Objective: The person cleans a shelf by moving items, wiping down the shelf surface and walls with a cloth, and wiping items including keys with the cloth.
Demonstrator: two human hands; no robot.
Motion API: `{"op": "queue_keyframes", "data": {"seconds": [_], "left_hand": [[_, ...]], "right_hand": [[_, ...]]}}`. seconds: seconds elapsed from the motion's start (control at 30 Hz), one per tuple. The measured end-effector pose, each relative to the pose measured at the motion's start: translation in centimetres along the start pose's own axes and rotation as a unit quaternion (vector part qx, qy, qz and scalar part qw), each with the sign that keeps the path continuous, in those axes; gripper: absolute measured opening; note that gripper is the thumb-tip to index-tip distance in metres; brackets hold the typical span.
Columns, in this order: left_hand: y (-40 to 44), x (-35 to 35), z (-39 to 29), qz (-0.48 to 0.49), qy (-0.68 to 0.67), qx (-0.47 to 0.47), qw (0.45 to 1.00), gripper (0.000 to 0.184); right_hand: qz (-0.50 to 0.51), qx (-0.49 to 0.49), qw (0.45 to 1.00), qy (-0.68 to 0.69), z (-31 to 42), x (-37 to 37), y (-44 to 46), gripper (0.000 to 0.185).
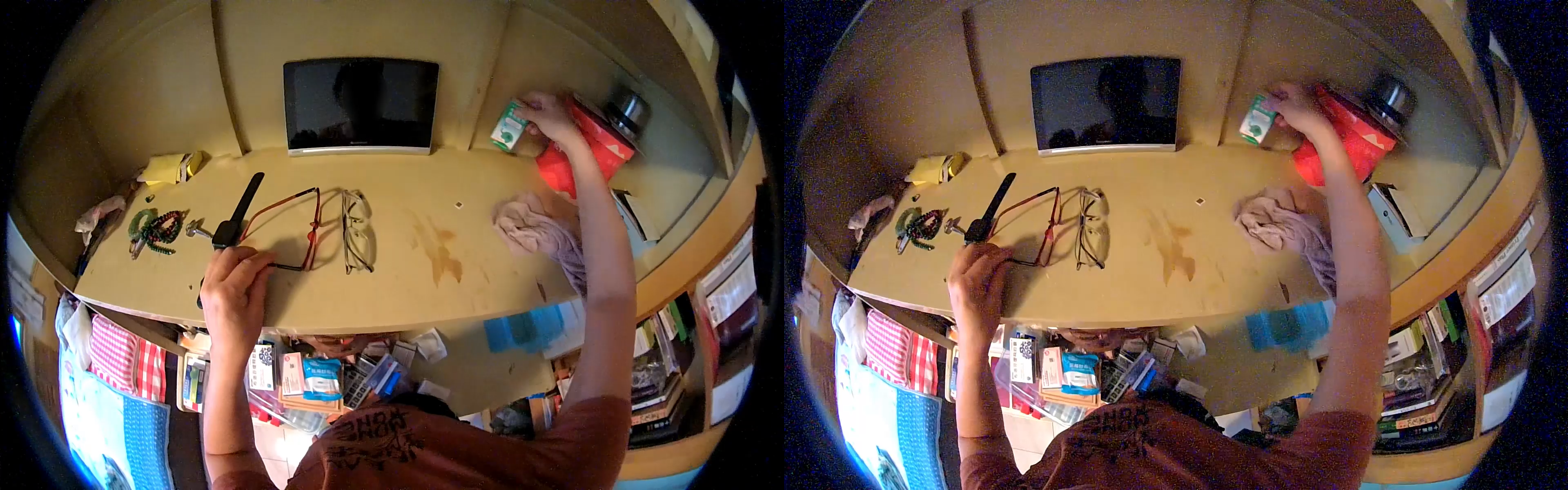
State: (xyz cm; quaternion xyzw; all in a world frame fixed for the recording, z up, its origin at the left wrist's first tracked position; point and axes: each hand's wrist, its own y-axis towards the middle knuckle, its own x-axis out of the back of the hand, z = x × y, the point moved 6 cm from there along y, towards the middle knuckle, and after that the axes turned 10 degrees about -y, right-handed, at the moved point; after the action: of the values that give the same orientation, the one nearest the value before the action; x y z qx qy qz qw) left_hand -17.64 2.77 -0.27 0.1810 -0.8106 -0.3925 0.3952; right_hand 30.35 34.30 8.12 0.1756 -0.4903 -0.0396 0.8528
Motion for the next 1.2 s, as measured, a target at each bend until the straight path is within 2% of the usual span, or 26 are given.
{"op": "queue_keyframes", "data": {"seconds": [0.07,0.1,0.2,0.3,0.47,0.53,0.6,0.67,0.8,0.87,0.9,0.93,1.0,1.03,1.07,1.1,1.17,1.2], "left_hand": [[0.1,0.0,-0.1,0.0,-0.001,0.001,1.0,0.015],[0.1,-0.1,-0.2,0.002,-0.004,0.003,1.0,0.015],[-0.1,-0.1,-0.2,0.001,-0.008,0.008,1.0,0.015],[0.0,0.0,-0.2,0.0,-0.005,0.013,1.0,0.015],[-0.2,0.1,0.0,0.008,-0.008,0.016,1.0,0.015],[-0.1,0.0,0.1,0.013,-0.008,0.024,1.0,0.015],[-0.2,0.0,0.0,0.01,-0.002,0.02,1.0,0.014],[-0.1,0.0,0.0,0.01,-0.006,0.02,1.0,0.014],[-0.1,-0.2,0.0,0.011,-0.012,0.019,1.0,0.015],[-0.1,-0.2,-0.1,0.012,-0.016,0.021,1.0,0.016],[-0.1,-0.1,-0.1,0.011,-0.018,0.025,0.999,0.017],[-0.1,-0.1,0.0,0.014,-0.018,0.025,0.999,0.017],[-0.2,0.0,0.1,0.012,-0.01,0.021,1.0,0.017],[-0.2,-0.1,0.2,0.011,-0.011,0.023,1.0,0.017],[-0.2,-0.1,0.1,0.007,-0.012,0.018,1.0,0.016],[-0.2,-0.1,0.1,0.003,-0.013,0.013,1.0,0.016],[-0.1,-0.1,0.0,0.003,-0.013,0.013,1.0,0.016],[-0.1,-0.1,-0.1,0.001,-0.01,0.013,1.0,0.016]], "right_hand": [[0.002,0.048,0.997,0.054,4.5,0.2,-1.7,0.031],[0.006,0.08,0.996,0.035,3.8,0.0,-0.3,0.037],[0.026,0.113,0.992,-0.043,5.0,0.4,0.6,0.038],[0.076,0.098,0.992,-0.031,5.5,-0.4,0.3,0.036],[0.038,0.104,0.993,-0.032,3.1,-2.9,1.8,0.033],[0.02,0.121,0.992,0.009,3.7,-3.7,1.4,0.034],[0.025,0.084,0.996,0.036,2.7,-4.3,1.1,0.037],[-0.108,0.184,0.968,-0.132,2.1,-4.3,1.1,0.04],[-0.123,0.152,0.971,-0.139,0.9,-5.5,1.4,0.043],[-0.139,0.181,0.953,-0.198,1.4,-5.5,0.9,0.056],[-0.139,0.179,0.954,-0.198,1.6,-5.5,0.6,0.056],[-0.208,0.2,0.929,-0.233,2.2,-5.0,-0.1,0.052],[-0.274,0.22,0.897,-0.268,3.8,-4.1,-1.4,0.048],[-0.101,0.178,0.961,-0.185,6.4,-4.0,-2.5,0.041],[0.077,0.127,0.984,-0.094,8.0,-5.1,-4.2,0.034],[0.079,0.126,0.984,-0.095,9.0,-5.5,-5.5,0.034],[0.283,0.164,0.944,0.043,10.9,-8.3,-8.9,0.025],[0.283,0.163,0.944,0.041,11.1,-8.8,-9.7,0.025]]}}
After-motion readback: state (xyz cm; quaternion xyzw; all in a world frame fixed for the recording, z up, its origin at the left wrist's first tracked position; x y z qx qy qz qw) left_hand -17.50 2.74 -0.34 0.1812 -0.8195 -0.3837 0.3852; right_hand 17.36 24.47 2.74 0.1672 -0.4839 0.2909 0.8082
